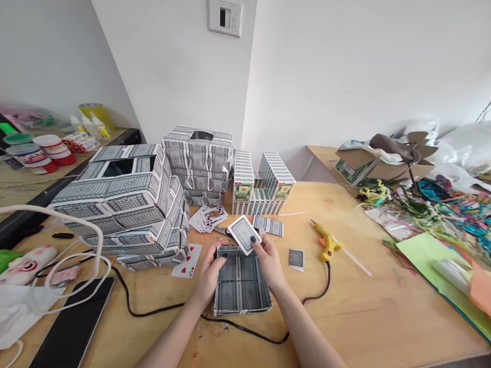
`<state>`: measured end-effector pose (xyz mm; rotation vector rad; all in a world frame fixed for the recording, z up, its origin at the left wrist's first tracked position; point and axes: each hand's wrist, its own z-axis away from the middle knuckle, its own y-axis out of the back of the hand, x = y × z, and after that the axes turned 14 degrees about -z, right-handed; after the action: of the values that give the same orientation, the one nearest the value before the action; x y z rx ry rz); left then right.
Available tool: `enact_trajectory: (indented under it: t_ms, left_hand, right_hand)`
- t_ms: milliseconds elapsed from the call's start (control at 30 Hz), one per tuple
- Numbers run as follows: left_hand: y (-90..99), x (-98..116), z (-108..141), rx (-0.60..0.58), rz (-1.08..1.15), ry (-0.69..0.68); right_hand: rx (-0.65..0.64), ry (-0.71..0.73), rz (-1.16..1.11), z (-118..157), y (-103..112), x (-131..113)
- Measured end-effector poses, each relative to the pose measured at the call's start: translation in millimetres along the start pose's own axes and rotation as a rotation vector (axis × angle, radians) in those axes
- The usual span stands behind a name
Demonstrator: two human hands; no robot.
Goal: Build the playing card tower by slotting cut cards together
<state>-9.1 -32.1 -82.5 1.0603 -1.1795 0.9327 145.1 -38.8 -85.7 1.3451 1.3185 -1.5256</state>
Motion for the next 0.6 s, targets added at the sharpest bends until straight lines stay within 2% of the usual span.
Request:
enact_trajectory:
  t_ms: [133, 333, 500, 600]
  left_hand:
    - [2.0, -2.3, -3.6, 0.013, -0.057, -0.041]
    - [2.5, -11.9, -7.7, 0.056, -0.1, -0.054]
    - [5.1, -10.8, -9.2, 0.031, 0.043, -0.041]
    - [8.4, -10.8, -9.6, 0.014, 0.18, -0.06]
  right_hand:
    - [-0.016, -0.018, -0.016, -1.8, 0.8, 0.8]
    - [0.056, -0.054, -0.029, -0.9, -1.4, -1.3]
    - [0.096, -0.191, -0.275, -4.7, 5.8, -0.4]
    - [0.206, -0.218, -0.397, -13.6, 23.3, 1.1]
